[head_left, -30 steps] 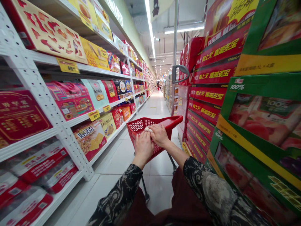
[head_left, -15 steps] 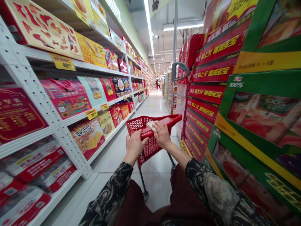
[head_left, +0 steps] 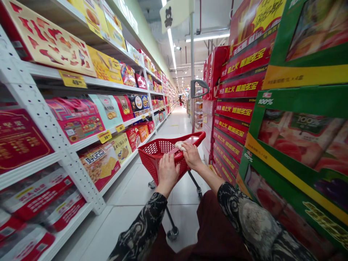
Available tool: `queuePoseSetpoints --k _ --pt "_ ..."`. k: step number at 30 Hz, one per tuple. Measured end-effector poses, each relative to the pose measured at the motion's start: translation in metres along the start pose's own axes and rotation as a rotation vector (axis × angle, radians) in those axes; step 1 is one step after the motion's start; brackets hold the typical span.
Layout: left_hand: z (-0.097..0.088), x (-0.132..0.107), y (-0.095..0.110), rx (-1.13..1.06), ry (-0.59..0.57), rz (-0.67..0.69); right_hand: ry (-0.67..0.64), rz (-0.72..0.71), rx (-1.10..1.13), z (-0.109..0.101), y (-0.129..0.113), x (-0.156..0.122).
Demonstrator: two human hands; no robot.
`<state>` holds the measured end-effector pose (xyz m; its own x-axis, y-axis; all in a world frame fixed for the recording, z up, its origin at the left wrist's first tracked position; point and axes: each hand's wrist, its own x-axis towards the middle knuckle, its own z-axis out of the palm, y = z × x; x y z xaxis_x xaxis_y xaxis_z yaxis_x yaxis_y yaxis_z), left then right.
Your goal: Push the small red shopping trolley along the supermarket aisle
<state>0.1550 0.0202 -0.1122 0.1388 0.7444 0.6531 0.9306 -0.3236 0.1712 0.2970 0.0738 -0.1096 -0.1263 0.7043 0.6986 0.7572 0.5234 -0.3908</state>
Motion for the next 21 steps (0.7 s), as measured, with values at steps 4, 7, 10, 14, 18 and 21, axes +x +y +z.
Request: queuePoseSetpoints --k 4,7,10,14,18,21 --pt "0.008 -0.006 0.009 -0.129 0.061 0.005 0.039 -0.049 0.033 0.001 -0.015 -0.011" --pt "0.008 -0.008 0.012 -0.213 0.076 -0.002 0.049 -0.12 0.092 -0.001 -0.021 -0.018" --pt "0.002 -0.007 0.005 -0.254 0.005 0.0 0.073 -0.171 0.153 -0.007 -0.016 -0.021" --pt "-0.006 -0.003 -0.01 -0.223 -0.173 -0.078 0.108 -0.155 0.183 -0.016 -0.002 -0.02" --pt "-0.004 0.002 -0.006 -0.152 -0.217 -0.07 0.158 -0.035 0.148 -0.018 0.006 -0.018" --pt "0.001 0.004 0.008 -0.102 -0.187 -0.07 0.175 0.02 0.084 -0.018 0.004 -0.02"
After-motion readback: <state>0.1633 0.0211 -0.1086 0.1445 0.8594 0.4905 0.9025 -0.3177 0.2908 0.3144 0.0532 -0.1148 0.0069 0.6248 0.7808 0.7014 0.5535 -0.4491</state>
